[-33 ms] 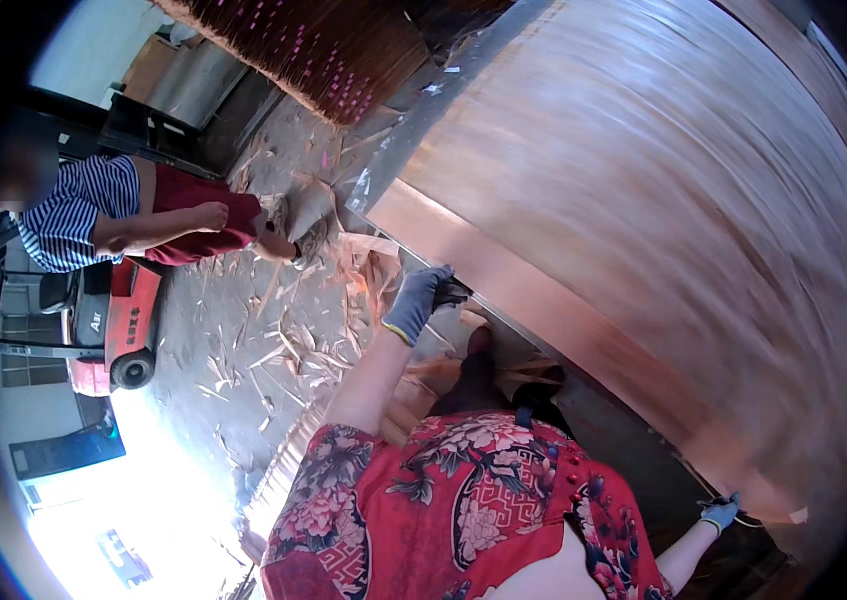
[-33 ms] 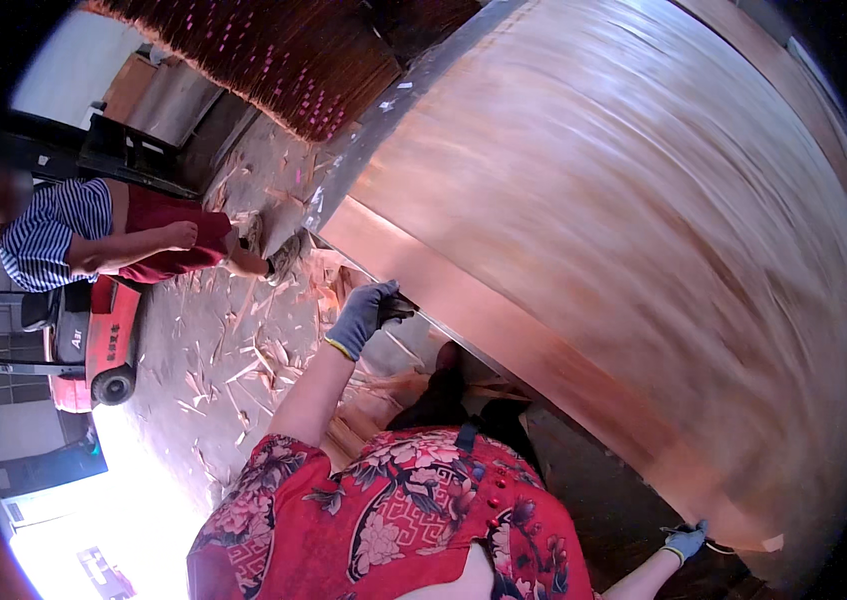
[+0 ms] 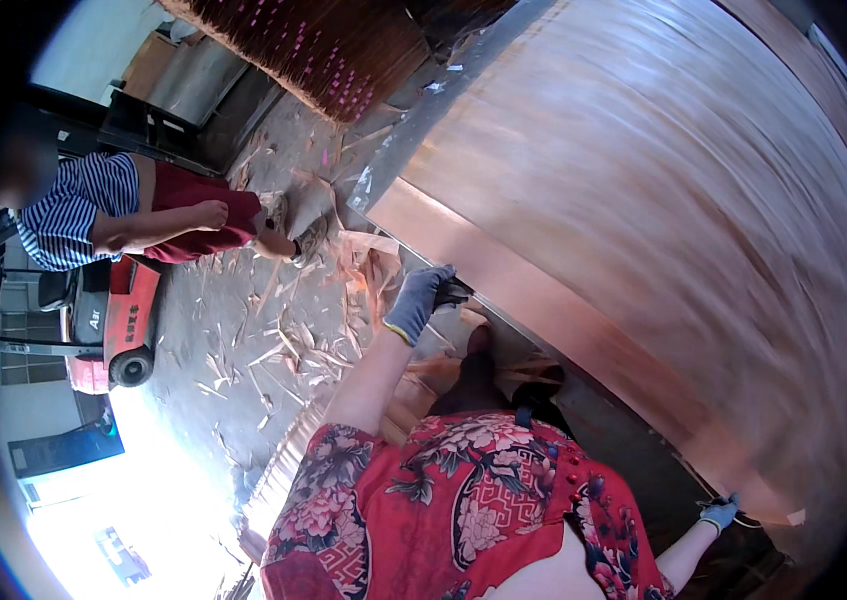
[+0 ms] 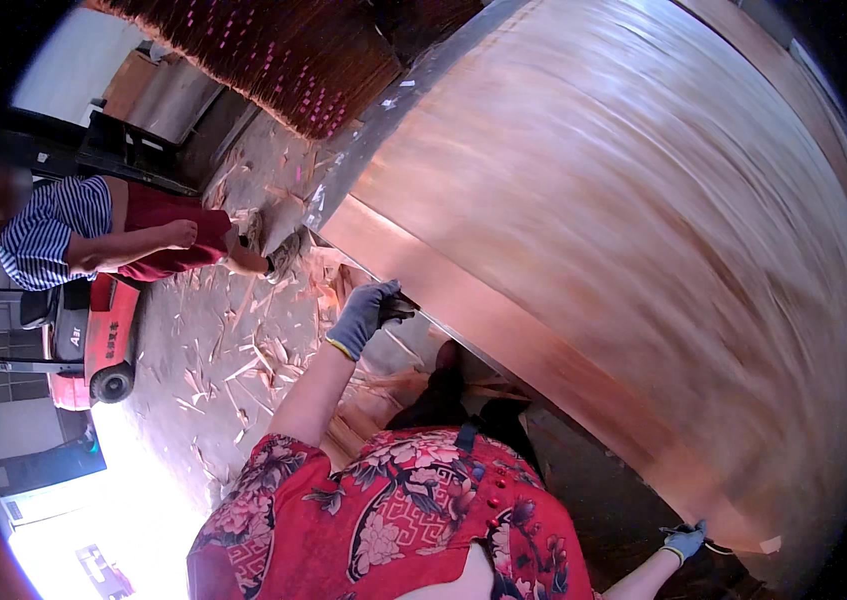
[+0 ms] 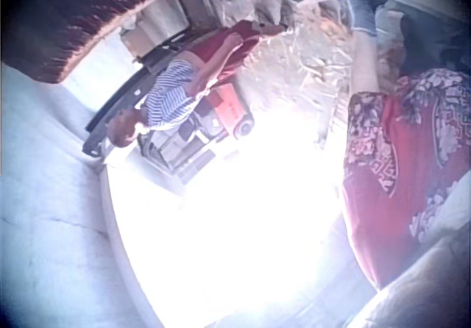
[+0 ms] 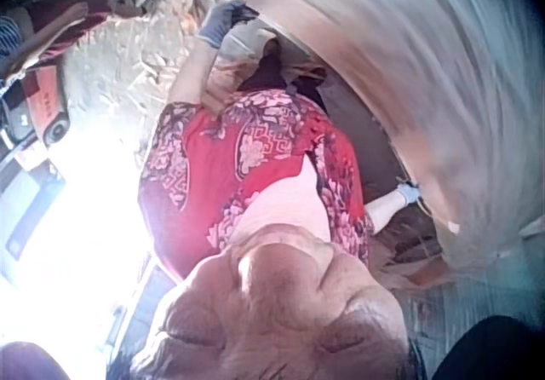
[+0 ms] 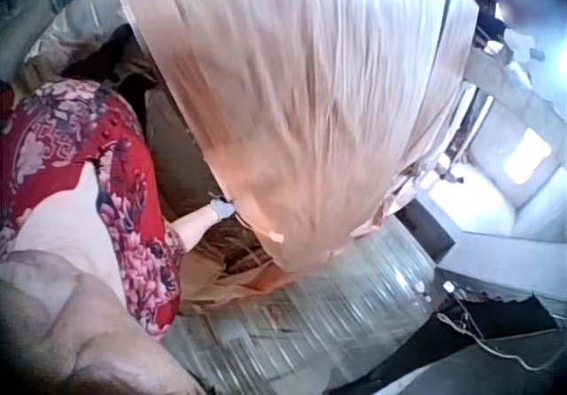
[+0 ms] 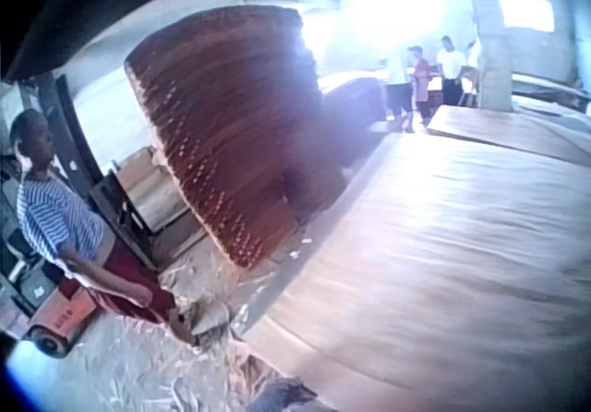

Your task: The person uses a utility knife to cut a large sheet of light-colored material on a workbench. They trim the edges, peel away excess strips, and stack the cut pieces. A forklift and other workers are visible in the background.

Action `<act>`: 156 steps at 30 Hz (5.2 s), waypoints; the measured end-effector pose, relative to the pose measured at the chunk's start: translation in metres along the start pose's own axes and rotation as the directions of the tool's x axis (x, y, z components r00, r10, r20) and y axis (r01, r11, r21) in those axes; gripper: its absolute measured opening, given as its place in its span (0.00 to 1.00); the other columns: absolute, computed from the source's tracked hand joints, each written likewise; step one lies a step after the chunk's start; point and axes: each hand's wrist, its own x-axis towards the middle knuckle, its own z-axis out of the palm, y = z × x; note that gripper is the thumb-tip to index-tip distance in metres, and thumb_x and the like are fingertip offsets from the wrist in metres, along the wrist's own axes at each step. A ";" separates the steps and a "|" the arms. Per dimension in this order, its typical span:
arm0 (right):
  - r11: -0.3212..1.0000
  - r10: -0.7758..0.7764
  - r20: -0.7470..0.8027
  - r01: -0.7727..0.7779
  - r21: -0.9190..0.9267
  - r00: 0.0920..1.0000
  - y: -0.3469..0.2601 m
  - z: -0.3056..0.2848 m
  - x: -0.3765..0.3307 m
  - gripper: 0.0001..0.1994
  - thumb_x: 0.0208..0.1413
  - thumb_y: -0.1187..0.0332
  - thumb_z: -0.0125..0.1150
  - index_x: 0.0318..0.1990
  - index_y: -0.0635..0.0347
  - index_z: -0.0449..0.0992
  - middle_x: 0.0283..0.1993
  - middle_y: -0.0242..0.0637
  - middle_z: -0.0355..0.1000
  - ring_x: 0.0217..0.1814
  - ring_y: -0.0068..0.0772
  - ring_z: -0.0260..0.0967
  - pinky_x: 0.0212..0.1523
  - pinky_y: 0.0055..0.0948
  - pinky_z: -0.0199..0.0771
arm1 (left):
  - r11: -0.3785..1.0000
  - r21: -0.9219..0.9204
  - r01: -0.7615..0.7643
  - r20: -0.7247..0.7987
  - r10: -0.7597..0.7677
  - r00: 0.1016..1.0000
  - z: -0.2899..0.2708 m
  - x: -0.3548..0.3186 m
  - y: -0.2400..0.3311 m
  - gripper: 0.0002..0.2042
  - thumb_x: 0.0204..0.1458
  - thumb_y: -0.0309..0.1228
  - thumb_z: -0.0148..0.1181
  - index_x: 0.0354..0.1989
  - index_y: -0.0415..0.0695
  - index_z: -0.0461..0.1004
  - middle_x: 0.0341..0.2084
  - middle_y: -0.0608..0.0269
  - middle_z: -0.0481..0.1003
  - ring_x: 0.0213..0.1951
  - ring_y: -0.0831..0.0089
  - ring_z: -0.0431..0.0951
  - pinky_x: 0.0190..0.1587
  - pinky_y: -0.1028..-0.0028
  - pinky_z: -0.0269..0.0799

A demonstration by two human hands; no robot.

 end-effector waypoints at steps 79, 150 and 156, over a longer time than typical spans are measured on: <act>0.581 0.445 0.874 0.679 -0.449 0.196 0.196 0.387 -0.577 0.09 0.56 0.61 0.49 0.34 0.58 0.67 0.20 0.32 0.69 0.09 0.15 0.48 0.10 0.18 0.50 | -0.185 0.933 -0.307 0.301 0.871 0.388 -0.035 0.046 0.073 0.33 0.46 0.41 0.50 0.59 0.39 0.51 0.58 0.51 0.53 0.63 0.59 0.47 0.60 0.53 0.42; -0.658 0.084 0.948 0.697 0.285 -0.308 0.209 0.387 -0.563 0.04 0.45 0.67 0.54 0.29 0.51 0.66 0.19 0.30 0.69 0.19 0.27 0.70 0.09 0.30 0.57 | -0.510 0.831 -0.220 0.530 0.609 0.591 0.044 0.041 0.038 0.33 0.48 0.40 0.46 0.59 0.30 0.47 0.61 0.45 0.45 0.64 0.51 0.40 0.63 0.56 0.29; -0.490 0.130 0.969 0.836 0.246 -0.209 0.177 0.365 -0.521 0.07 0.43 0.69 0.55 0.32 0.53 0.66 0.21 0.33 0.70 0.22 0.29 0.71 0.12 0.31 0.61 | -0.582 0.787 -0.203 0.586 0.604 0.540 0.031 0.051 0.036 0.34 0.49 0.39 0.43 0.61 0.33 0.41 0.62 0.46 0.44 0.64 0.52 0.40 0.63 0.57 0.31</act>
